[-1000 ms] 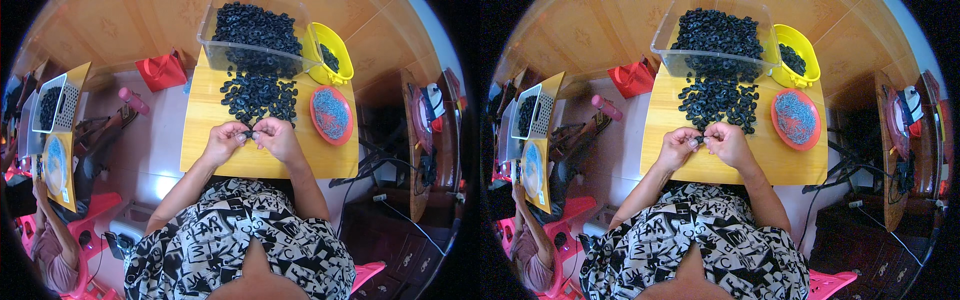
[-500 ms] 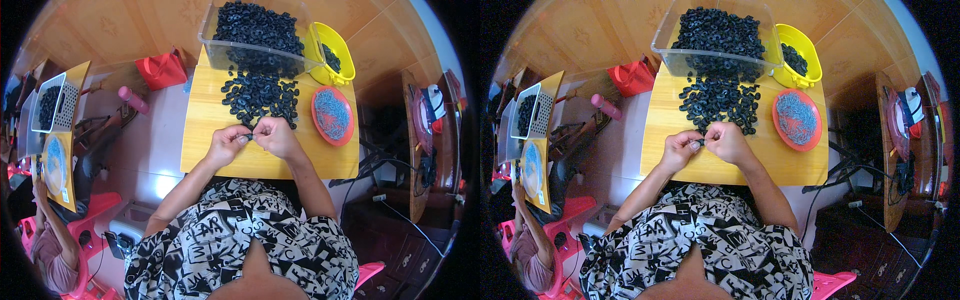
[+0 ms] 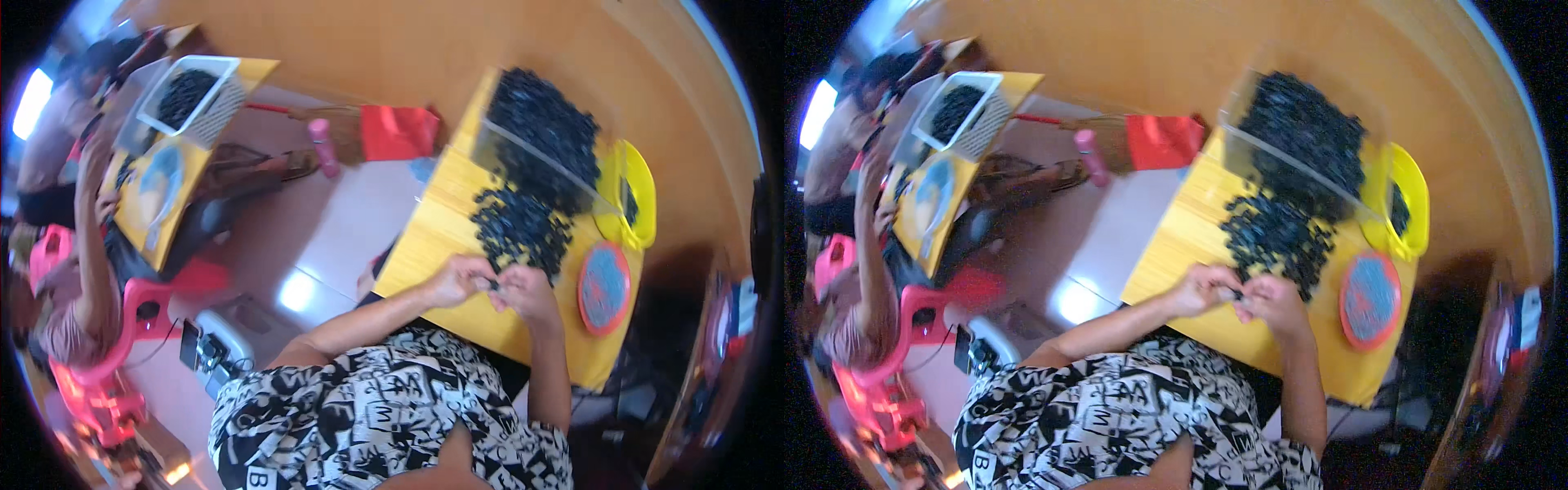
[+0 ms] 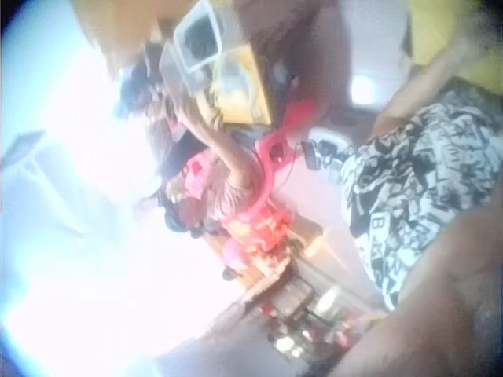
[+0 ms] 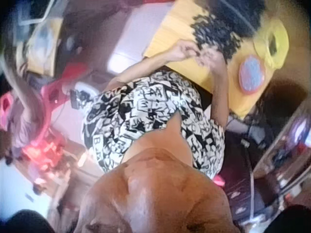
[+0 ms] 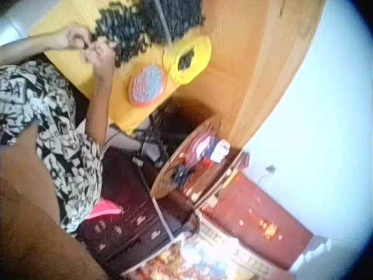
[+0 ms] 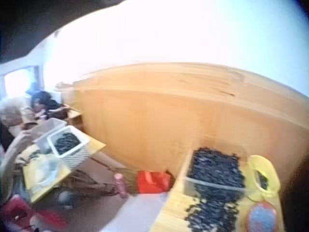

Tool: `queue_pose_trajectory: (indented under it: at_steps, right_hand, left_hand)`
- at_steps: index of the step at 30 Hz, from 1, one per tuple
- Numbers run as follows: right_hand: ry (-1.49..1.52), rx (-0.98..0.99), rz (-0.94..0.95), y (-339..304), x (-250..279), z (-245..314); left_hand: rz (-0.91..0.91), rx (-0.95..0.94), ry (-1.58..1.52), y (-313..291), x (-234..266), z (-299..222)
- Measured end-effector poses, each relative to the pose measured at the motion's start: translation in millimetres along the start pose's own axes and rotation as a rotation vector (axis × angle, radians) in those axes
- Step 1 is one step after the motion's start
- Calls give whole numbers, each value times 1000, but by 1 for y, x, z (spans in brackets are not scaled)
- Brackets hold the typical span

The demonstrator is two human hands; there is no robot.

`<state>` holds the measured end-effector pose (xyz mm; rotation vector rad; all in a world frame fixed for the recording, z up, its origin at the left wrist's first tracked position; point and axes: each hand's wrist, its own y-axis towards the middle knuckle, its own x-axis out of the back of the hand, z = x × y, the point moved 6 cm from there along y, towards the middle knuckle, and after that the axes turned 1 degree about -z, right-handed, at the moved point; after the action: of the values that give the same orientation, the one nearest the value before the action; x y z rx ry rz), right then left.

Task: The person assembles small black plastic components by taking small silver pins from a red tray and inserting them into the black plastic pieces by hand.

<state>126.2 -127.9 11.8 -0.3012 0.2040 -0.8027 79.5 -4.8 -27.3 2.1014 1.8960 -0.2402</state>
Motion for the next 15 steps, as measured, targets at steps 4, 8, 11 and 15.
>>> queue_pose_trajectory:
  at_steps: [4, 8, 11, 15]
  right_hand:
    - [-110, 29, -12, 3, -5, -6]
    - [-25, -66, -75, 5, -1, -12]
    - [-37, -64, -73, 3, -2, -9]
    - [-90, -16, -128, -5, -7, 2]
  left_hand:
    - [17, -64, 225, -1, -1, -4]
    - [43, -5, 29, 0, -3, 0]
    - [48, -9, 112, 1, -6, 1]
    - [-15, -42, 46, 1, -5, -5]
